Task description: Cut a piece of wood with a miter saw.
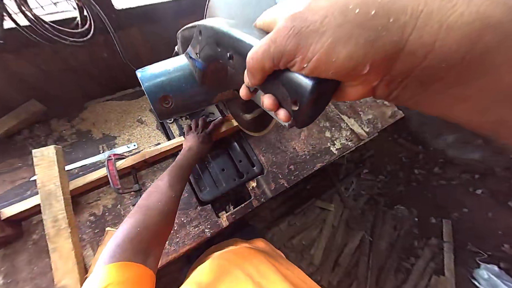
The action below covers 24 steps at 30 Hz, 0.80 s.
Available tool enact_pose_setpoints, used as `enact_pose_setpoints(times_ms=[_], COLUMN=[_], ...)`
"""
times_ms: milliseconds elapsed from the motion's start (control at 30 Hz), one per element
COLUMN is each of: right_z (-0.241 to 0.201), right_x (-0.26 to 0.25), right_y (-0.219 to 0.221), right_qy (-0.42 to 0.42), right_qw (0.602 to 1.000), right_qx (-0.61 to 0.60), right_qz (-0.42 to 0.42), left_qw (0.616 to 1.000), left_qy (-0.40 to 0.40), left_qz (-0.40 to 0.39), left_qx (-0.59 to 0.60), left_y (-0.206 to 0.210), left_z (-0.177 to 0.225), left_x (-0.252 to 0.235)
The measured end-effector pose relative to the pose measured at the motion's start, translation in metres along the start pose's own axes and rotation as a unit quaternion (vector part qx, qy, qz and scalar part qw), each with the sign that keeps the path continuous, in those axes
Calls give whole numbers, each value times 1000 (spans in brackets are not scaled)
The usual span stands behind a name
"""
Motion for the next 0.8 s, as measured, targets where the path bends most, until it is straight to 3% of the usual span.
enact_pose_setpoints(times_ms=[800], right_z=[27], right_x=[-6], right_y=[-1], right_qy=[-34], right_qw=[998], right_qx=[-29], right_qz=[48], left_qw=[1000], left_qy=[-10], left_qz=[8], left_qx=[1], left_y=[3], left_z=[-1], left_x=[-1])
Point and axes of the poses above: each hand's wrist, its own x-axis away from the middle knuckle, its own y-axis out of the palm, z = x × y, the point moved 3 cm from there along -x, towards the middle knuckle, and after that the axes turned 2 degrees about z, right-handed, at the moved point
